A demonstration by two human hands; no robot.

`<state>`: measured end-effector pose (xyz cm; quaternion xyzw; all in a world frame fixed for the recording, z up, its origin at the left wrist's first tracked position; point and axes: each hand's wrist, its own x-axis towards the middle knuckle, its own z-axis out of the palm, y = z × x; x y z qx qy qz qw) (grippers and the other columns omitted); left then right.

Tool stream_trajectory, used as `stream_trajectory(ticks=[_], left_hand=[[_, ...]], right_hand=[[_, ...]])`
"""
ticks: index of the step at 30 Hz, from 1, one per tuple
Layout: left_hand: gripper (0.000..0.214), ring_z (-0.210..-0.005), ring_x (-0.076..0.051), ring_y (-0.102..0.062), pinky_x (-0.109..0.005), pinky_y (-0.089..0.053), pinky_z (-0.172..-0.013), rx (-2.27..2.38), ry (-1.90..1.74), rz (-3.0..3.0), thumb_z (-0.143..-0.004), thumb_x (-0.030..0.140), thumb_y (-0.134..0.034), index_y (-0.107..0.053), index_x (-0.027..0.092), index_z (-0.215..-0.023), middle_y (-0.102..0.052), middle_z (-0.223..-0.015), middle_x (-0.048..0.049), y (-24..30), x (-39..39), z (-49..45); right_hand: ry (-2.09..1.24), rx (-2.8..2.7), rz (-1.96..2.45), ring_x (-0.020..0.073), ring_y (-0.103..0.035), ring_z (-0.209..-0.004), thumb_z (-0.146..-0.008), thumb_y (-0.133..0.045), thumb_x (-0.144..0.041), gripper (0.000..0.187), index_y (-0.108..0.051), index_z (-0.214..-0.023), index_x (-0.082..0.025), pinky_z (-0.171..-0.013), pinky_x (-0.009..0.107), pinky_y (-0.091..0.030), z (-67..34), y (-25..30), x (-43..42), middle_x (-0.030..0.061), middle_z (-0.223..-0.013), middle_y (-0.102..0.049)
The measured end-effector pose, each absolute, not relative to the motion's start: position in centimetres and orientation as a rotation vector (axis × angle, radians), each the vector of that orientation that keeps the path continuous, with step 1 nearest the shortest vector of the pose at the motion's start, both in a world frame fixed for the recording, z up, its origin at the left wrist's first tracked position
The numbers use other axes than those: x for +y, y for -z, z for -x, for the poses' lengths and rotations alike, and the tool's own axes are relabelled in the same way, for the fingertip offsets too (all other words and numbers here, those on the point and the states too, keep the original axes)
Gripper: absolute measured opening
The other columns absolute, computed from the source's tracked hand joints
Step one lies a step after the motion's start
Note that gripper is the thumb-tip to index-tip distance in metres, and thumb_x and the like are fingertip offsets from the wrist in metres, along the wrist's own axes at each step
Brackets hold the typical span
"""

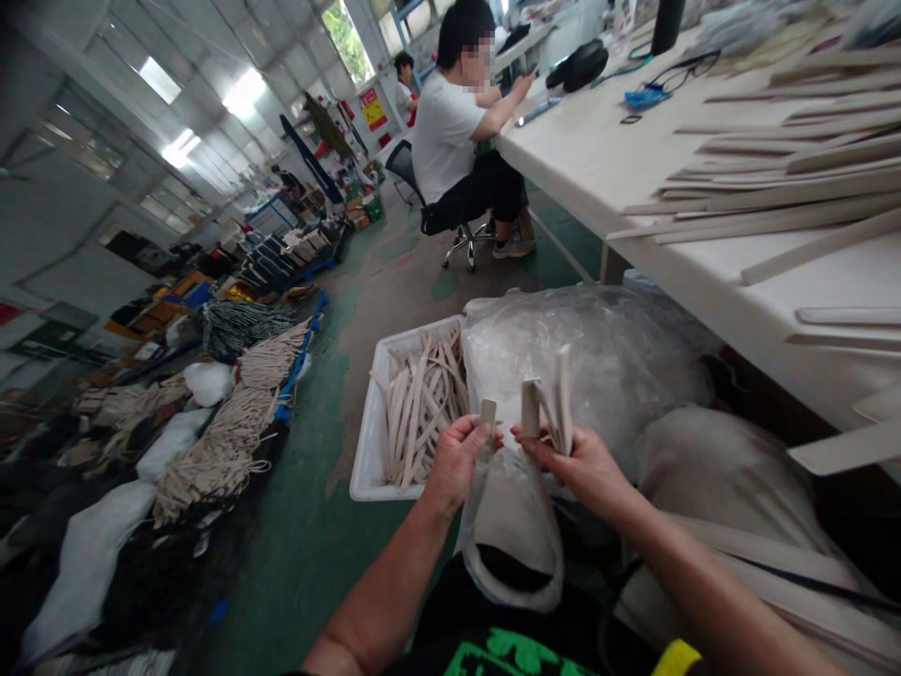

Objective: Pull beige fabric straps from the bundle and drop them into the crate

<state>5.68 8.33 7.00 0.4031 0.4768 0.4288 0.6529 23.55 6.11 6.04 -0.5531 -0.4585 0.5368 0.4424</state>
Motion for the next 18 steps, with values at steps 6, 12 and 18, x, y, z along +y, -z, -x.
stream_trajectory(ticks=[6, 12, 18], left_hand=[[0.06, -0.066, -0.016, -0.061, -0.029, -0.047, -0.069, 1.1, -0.805, -1.141, -0.07, 0.073, -0.076, -0.071, 0.014, -0.079, -0.069, -0.072, -0.0053, -7.3, 7.8, -6.5], [0.048, -0.068, -0.015, -0.06, -0.028, -0.046, -0.068, 1.12, -0.686, -1.415, -0.088, 0.065, -0.06, -0.062, 0.018, -0.078, -0.065, -0.07, -0.0014, -7.5, 7.4, -6.9], [0.039, -0.08, -0.018, -0.065, -0.031, -0.049, -0.079, 1.075, -0.454, -1.61, -0.097, 0.054, -0.047, -0.061, 0.019, -0.087, -0.069, -0.082, -0.0038, -6.5, 6.7, -5.0]], right_hand=[[-1.393, -0.869, 1.316, 0.0101, -0.042, -0.044, -0.054, -0.087, -0.068, 0.057, -0.068, -0.074, -0.019, -0.04, 0.024, -0.031, -23.6, -6.4, 6.7, -0.0046, -0.051, -0.052], [-1.373, -0.95, 1.394, 0.0098, -0.039, -0.042, -0.055, -0.085, -0.07, 0.056, -0.062, -0.059, -0.019, -0.04, 0.026, -0.03, -23.6, -6.2, 6.5, -0.0044, -0.045, -0.048], [-1.297, -0.822, 1.376, 0.0091, -0.036, -0.043, -0.052, -0.087, -0.072, 0.061, -0.053, -0.051, -0.022, -0.041, 0.026, -0.027, -23.9, -6.6, 6.6, -0.0057, -0.044, -0.043]])
